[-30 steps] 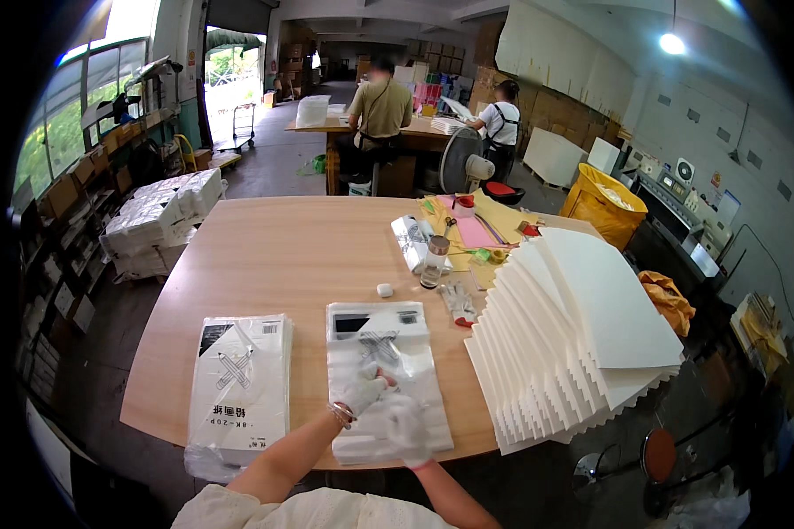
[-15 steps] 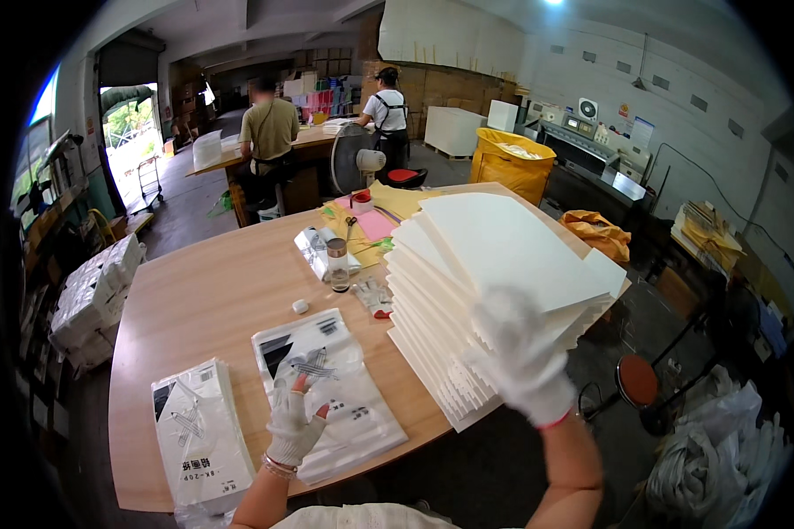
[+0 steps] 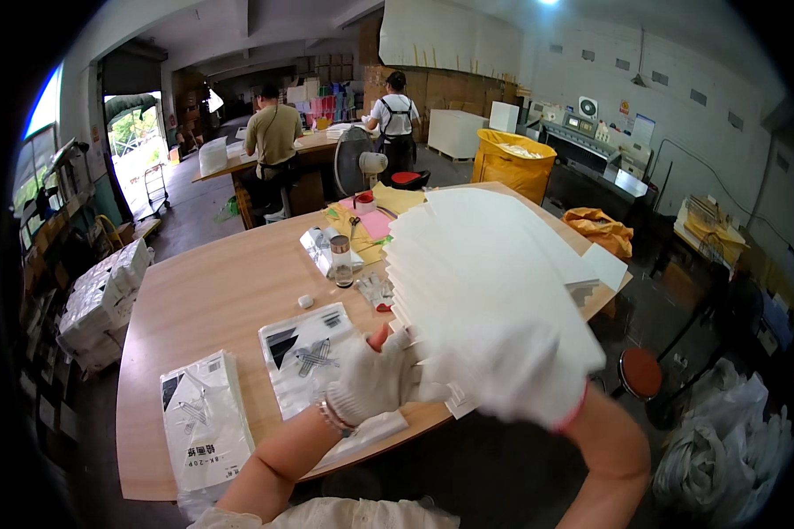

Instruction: The person repeatedly picks white paper sheets from a stack on the table, places them into clear plastic packaging, and sets the filled packages aside. The process is continuous and repetitive throughout the clip.

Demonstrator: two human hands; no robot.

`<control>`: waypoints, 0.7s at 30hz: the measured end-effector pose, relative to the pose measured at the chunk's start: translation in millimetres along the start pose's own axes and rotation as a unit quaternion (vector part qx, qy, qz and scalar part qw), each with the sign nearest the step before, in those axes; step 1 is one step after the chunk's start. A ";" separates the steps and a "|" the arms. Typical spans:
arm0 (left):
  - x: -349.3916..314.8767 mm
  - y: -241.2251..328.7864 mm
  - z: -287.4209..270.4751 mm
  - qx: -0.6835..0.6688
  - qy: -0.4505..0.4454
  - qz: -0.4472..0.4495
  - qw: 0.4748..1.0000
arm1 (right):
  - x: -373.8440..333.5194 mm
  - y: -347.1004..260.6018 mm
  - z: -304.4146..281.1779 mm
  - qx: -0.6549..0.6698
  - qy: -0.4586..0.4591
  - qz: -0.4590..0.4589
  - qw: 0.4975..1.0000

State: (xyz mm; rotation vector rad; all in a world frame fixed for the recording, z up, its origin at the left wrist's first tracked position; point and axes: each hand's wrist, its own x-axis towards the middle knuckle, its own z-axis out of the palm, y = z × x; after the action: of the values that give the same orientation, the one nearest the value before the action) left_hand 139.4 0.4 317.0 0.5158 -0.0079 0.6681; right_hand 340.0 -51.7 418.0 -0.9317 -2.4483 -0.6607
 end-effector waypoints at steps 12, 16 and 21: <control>-115.0 -33.3 -62.2 0.765 0.109 0.080 0.630 | -148.0 -95.9 142.1 0.475 0.205 0.541 0.663; -108.2 -121.4 -102.2 0.794 0.235 0.251 0.501 | -125.1 -177.2 192.9 0.464 0.168 0.419 0.762; -123.4 -88.1 -116.7 0.860 0.199 0.285 0.374 | -125.4 -161.0 218.2 0.391 0.220 0.375 0.811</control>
State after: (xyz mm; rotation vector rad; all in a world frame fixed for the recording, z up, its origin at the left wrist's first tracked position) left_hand 76.1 -77.3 154.0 2.4974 1.1909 1.3370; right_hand 263.3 -95.3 132.6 -1.0844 -1.4800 0.3721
